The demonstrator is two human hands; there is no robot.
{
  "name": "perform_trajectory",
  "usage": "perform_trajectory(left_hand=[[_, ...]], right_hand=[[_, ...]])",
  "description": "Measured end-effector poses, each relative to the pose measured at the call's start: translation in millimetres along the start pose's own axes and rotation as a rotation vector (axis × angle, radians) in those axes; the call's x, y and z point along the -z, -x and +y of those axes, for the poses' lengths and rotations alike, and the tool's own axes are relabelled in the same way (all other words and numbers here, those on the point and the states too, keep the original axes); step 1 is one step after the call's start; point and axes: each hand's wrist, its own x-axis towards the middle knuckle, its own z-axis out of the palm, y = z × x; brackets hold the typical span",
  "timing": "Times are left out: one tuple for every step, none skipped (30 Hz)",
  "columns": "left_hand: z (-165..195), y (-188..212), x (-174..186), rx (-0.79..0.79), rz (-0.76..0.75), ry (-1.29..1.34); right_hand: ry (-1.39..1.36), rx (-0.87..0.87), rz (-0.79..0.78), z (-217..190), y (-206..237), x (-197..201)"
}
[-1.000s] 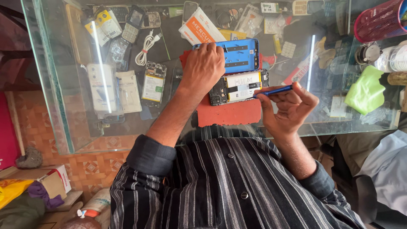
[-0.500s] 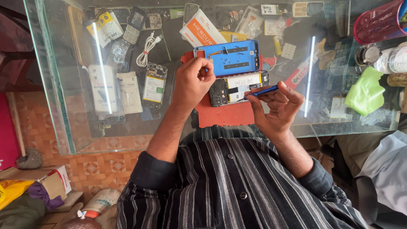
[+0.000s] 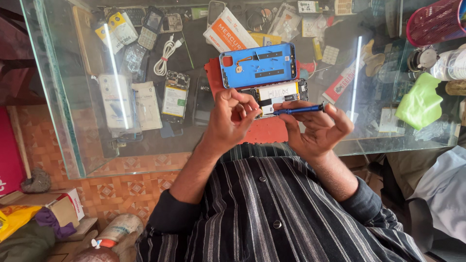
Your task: The person repairs a disassembled smartphone on a red mat, using a blue precision screwdriver to unscrew and remove small components from the phone body. They lift the display assembly aside, work on the battery compartment, and handle small screws and parts by hand while repositioning the phone.
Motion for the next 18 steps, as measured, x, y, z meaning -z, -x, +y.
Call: perform_trajectory(left_hand=[[1.3, 3.0, -0.8, -0.018, -0.009, -0.021], [2.8, 5.7, -1.0, -0.036, -0.019, -0.041], [3.9, 7.4, -1.6, -0.054, -0.029, -0.061], [4.5, 8.0, -2.3, -0.044, -0.038, -0.049], [4.9, 8.2, -3.3, -0.035, -0.047, -0.037], [5.3, 8.1, -4.0, -0.025, -0.056, -0.026], [5.5, 8.3, -4.8, -0.033, -0.054, -0.028], [5.4, 8.3, -5.9, -0.042, -0.053, -0.031], [5.1, 8.5, -6.8, -0.051, -0.052, -0.033], [4.9, 8.5, -7.2, -0.051, -0.051, -0.030], [4.5, 8.8, -7.7, -0.051, -0.049, -0.026], [4.0, 9.1, -7.9, -0.051, -0.047, -0.023], [3.4, 9.6, -7.7, -0.043, -0.050, -0.029], [2.9, 9.7, -6.9, -0.035, -0.053, -0.034], [2.3, 9.7, -6.4, -0.027, -0.056, -0.040], [1.9, 9.7, -6.4, -0.028, -0.055, -0.045], [1.6, 9.7, -6.5, -0.029, -0.053, -0.051], [1.5, 9.0, -6.3, -0.030, -0.051, -0.057]], right_hand=[[0.018, 0.038, -0.006, -0.7, -1.1, 0.1], [0.033, 0.069, -0.014, -1.3, -2.1, 0.4], [0.048, 0.100, -0.020, -2.1, -2.8, 0.9], [0.063, 0.133, -0.026, -2.8, -3.4, 1.3], [0.072, 0.137, -0.032, -3.3, -3.8, 1.8], [0.081, 0.140, -0.039, -3.9, -4.1, 2.0], [0.089, 0.144, -0.045, -4.2, -4.2, 2.0], [0.080, 0.143, -0.041, -4.4, -4.3, 1.7], [0.071, 0.142, -0.038, -4.2, -4.4, 1.3], [0.063, 0.141, -0.034, -3.9, -4.5, 0.5], [0.055, 0.139, -0.038, -3.7, -4.4, 0.2], [0.047, 0.137, -0.042, -3.3, -4.4, -0.3], [0.039, 0.134, -0.047, -3.2, -4.1, -0.7], [0.035, 0.136, -0.048, -3.0, -3.9, -1.0], [0.031, 0.139, -0.049, -2.6, -3.7, -1.5], [0.027, 0.143, -0.051, -2.4, -3.6, -1.7], [0.020, 0.143, -0.069, -2.0, -3.5, -1.5], [0.013, 0.145, -0.088, -1.4, -3.7, -1.4]])
